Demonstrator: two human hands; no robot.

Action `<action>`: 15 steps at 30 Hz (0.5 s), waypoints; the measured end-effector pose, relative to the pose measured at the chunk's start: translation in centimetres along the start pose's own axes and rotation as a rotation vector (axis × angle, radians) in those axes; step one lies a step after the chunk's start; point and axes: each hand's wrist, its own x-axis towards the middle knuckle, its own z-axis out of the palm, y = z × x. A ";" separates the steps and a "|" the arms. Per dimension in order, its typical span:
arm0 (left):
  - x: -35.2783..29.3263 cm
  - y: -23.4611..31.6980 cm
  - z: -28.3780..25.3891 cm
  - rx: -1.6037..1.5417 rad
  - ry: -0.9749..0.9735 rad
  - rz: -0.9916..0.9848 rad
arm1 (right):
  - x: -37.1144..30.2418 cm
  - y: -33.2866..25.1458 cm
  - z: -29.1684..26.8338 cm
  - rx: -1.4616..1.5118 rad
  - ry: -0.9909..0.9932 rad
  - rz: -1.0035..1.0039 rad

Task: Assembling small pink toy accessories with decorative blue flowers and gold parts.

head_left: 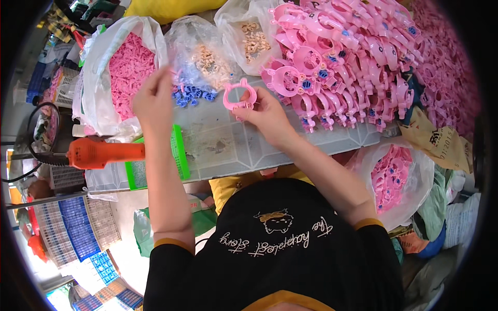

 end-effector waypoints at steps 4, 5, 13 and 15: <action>-4.6 3.2 1.0 -0.430 -0.298 -0.112 | -2.7 -1.5 -0.5 -0.695 0.052 -0.627; -5.4 3.6 0.8 -0.434 -0.298 -0.122 | -3.7 -2.5 -0.6 -0.965 0.015 -0.952; -9.2 6.1 1.7 -0.537 -0.529 -0.010 | -6.4 -5.6 -2.3 -1.203 -0.223 -1.332; -9.2 5.8 2.1 -0.503 -0.508 0.065 | -6.8 -5.6 -2.1 -1.228 -0.234 -1.334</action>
